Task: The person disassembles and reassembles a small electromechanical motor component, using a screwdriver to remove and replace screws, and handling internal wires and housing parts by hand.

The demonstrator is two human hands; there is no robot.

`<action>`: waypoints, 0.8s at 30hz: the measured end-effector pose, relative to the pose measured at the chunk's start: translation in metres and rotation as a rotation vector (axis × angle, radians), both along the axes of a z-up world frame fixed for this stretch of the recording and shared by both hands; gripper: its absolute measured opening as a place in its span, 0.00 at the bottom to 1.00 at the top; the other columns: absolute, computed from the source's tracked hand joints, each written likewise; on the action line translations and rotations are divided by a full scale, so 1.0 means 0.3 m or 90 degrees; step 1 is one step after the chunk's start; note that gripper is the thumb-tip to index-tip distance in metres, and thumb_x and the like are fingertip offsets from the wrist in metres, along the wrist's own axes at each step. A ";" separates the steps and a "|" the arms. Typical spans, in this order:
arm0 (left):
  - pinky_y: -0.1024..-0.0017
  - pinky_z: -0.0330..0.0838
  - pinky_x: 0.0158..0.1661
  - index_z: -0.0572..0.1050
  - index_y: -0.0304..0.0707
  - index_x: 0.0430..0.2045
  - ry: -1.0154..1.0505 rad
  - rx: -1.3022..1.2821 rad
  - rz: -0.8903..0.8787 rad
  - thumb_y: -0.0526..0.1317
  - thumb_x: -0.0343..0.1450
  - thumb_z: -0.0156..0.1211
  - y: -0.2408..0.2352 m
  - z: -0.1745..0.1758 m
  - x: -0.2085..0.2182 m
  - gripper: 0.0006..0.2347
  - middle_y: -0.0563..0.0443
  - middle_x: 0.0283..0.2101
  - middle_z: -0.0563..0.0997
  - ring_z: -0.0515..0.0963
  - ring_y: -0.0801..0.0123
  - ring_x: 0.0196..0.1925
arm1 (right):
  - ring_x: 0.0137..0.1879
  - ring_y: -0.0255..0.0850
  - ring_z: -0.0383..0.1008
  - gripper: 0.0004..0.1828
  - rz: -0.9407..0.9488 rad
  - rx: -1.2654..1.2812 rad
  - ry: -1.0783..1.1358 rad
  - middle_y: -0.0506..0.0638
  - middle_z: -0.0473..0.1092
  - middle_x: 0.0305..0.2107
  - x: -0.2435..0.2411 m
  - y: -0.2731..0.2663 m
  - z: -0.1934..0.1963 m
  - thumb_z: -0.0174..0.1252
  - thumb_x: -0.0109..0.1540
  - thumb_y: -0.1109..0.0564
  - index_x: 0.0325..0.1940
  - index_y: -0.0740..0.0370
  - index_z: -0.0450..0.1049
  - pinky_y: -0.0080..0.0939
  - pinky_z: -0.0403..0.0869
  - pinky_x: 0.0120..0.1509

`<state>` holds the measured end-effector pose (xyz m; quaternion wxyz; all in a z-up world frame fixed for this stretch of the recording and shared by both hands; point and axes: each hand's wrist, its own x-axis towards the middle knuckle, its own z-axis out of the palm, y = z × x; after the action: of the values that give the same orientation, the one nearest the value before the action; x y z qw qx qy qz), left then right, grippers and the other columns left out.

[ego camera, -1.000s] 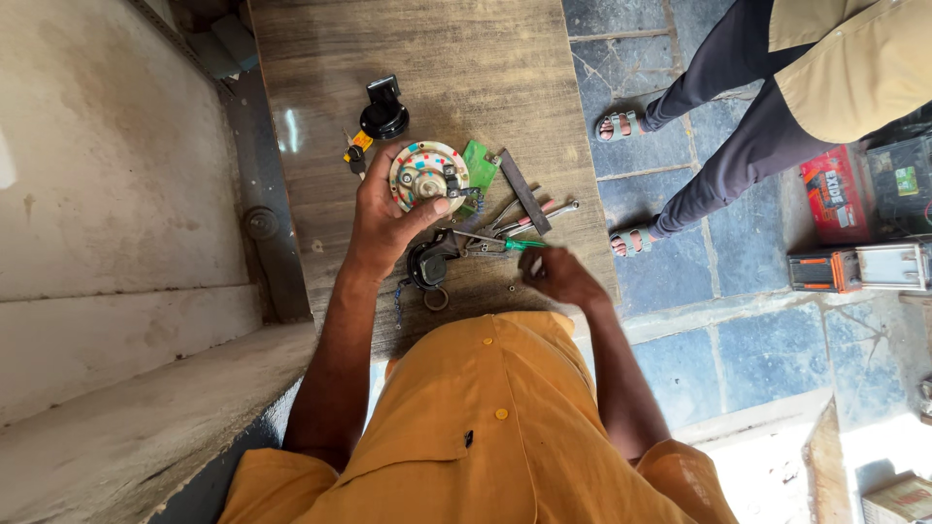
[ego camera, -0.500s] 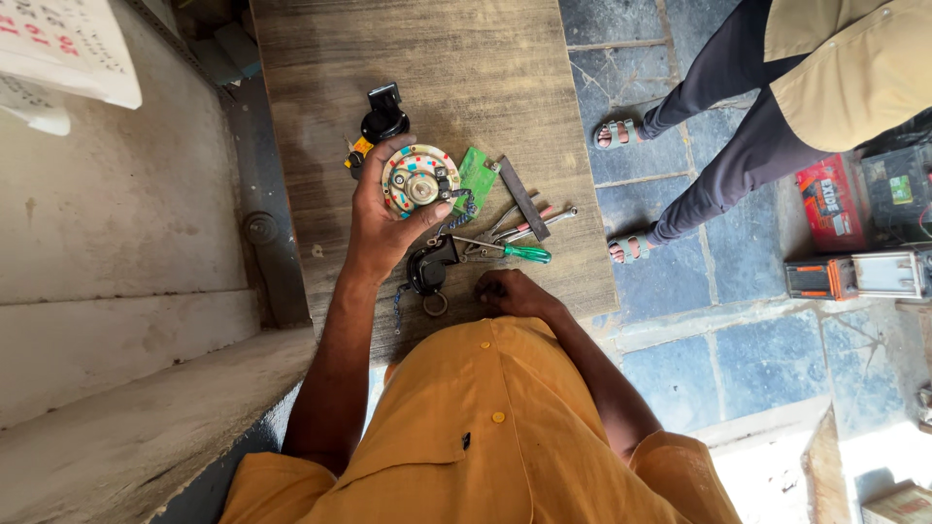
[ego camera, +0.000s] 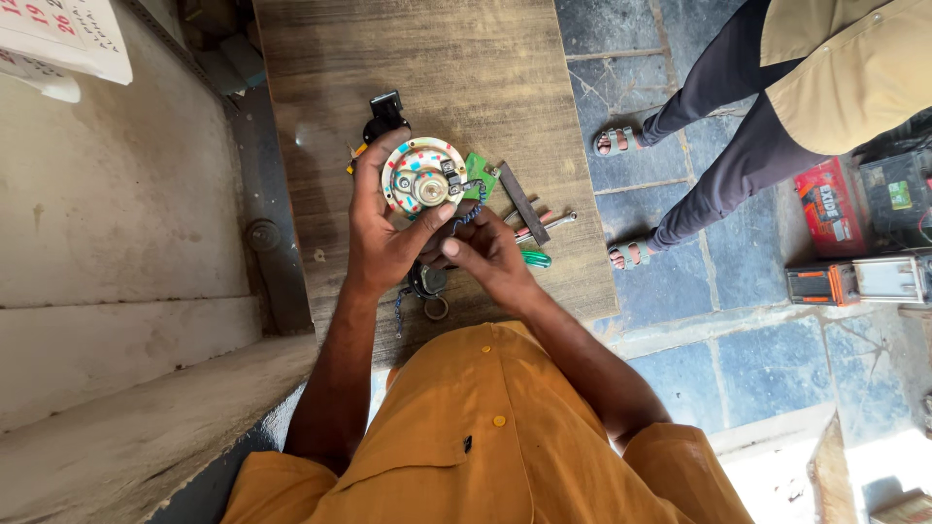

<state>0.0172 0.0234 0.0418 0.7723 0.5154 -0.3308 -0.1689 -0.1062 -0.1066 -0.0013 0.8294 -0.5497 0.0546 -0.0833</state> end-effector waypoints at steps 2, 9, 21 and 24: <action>0.66 0.77 0.64 0.58 0.30 0.69 0.009 0.002 -0.003 0.33 0.72 0.72 -0.002 -0.003 0.000 0.32 0.42 0.61 0.74 0.78 0.64 0.64 | 0.50 0.43 0.81 0.18 -0.035 -0.015 0.007 0.56 0.76 0.45 0.008 0.012 -0.006 0.56 0.69 0.60 0.62 0.65 0.64 0.42 0.81 0.54; 0.65 0.79 0.65 0.58 0.29 0.68 0.025 -0.042 -0.005 0.33 0.71 0.74 0.010 -0.017 0.017 0.33 0.43 0.61 0.74 0.79 0.64 0.62 | 0.39 0.39 0.81 0.08 -0.237 -0.166 -0.037 0.54 0.78 0.36 -0.067 -0.056 -0.002 0.58 0.69 0.60 0.51 0.67 0.75 0.39 0.83 0.44; 0.68 0.83 0.57 0.59 0.34 0.67 -0.166 -0.109 -0.005 0.38 0.70 0.76 0.024 -0.062 0.023 0.34 0.42 0.61 0.75 0.80 0.63 0.60 | 0.42 0.50 0.78 0.09 -0.506 -1.014 -0.309 0.57 0.75 0.34 -0.252 -0.031 0.286 0.68 0.61 0.67 0.46 0.71 0.80 0.44 0.78 0.43; 0.66 0.84 0.55 0.61 0.32 0.66 -0.167 -0.088 -0.017 0.38 0.67 0.77 0.032 -0.045 0.022 0.34 0.40 0.60 0.75 0.81 0.61 0.58 | 0.44 0.53 0.78 0.10 -0.495 -0.971 -0.291 0.60 0.74 0.37 -0.263 -0.021 0.274 0.66 0.62 0.65 0.46 0.72 0.78 0.49 0.79 0.46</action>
<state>0.0239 0.0331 0.0284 0.7537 0.4742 -0.4466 -0.0876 -0.1851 -0.1130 0.0809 0.1408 -0.8654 -0.0001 -0.4808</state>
